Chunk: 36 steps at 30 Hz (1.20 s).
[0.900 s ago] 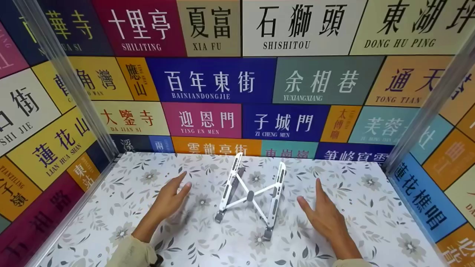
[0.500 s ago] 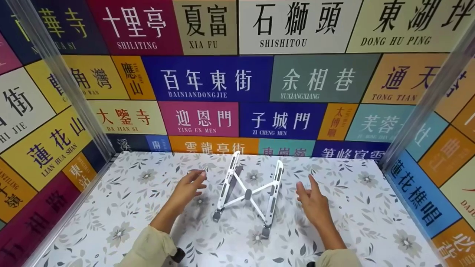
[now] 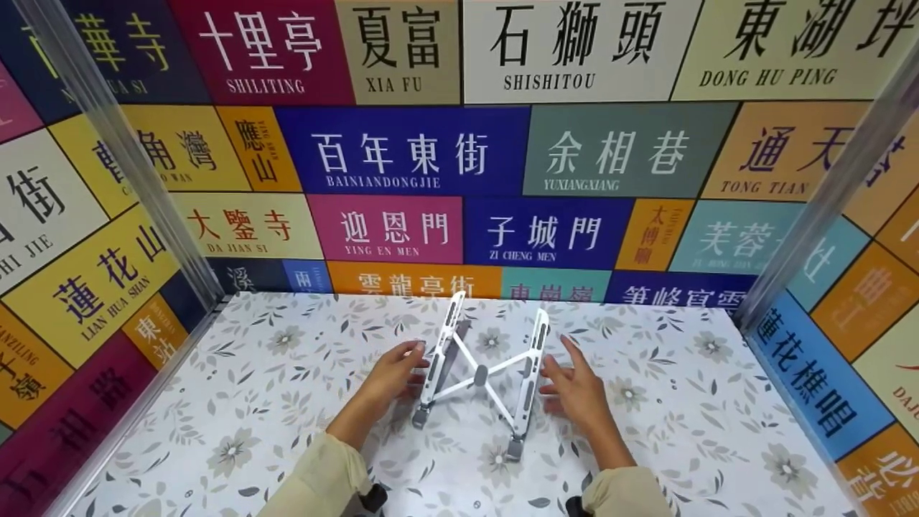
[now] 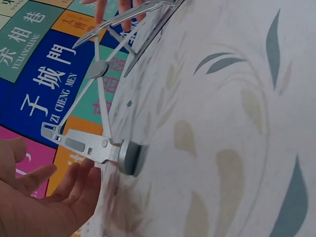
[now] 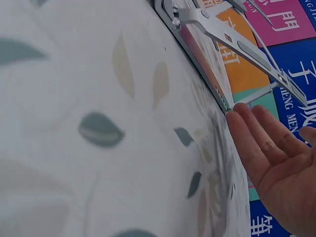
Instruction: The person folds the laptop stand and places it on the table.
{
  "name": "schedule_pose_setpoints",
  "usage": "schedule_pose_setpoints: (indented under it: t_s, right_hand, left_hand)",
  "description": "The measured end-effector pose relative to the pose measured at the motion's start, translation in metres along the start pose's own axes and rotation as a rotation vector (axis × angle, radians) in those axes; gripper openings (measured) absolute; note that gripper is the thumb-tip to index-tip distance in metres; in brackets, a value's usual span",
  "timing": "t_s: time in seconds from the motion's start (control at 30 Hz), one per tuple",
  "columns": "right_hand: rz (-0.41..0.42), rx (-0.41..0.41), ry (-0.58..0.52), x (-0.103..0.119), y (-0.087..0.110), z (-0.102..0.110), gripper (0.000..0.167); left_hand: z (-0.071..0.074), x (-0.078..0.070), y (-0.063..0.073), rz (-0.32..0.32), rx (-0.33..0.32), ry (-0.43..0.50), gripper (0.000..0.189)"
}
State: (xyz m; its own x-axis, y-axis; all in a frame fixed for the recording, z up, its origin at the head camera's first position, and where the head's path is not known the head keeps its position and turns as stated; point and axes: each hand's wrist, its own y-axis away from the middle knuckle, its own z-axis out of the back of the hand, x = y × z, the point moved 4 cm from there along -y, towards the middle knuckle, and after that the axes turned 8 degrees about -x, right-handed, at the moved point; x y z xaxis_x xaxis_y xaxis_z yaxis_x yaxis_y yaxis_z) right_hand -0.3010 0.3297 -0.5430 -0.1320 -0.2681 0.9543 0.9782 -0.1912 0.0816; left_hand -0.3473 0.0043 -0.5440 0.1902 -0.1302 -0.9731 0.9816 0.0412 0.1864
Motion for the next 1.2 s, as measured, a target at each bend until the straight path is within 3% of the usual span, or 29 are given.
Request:
schedule_pose_setpoints:
  t_s: [0.17,0.4,0.63,0.83,1.2]
  right_hand:
    - [-0.039,0.023,-0.063,-0.003,0.002,-0.011,0.080]
    - [-0.043,0.027,-0.077,-0.008,0.004,-0.022,0.081]
    - [-0.027,0.071,-0.126,-0.009,0.007,-0.029,0.093]
    - [-0.014,0.067,-0.130,-0.011,0.008,-0.030,0.092]
    - [-0.011,0.077,-0.154,-0.010,0.006,-0.033,0.077]
  left_hand:
    - [-0.007,0.009,0.000,-0.020,0.030,0.047,0.045]
    - [-0.009,0.011,0.000,-0.103,-0.014,-0.016,0.041]
    - [-0.010,0.011,-0.002,-0.129,-0.029,-0.049,0.038]
    - [-0.010,0.010,-0.001,-0.204,-0.031,-0.092,0.044]
    - [-0.007,0.009,-0.001,-0.256,-0.016,-0.149,0.051]
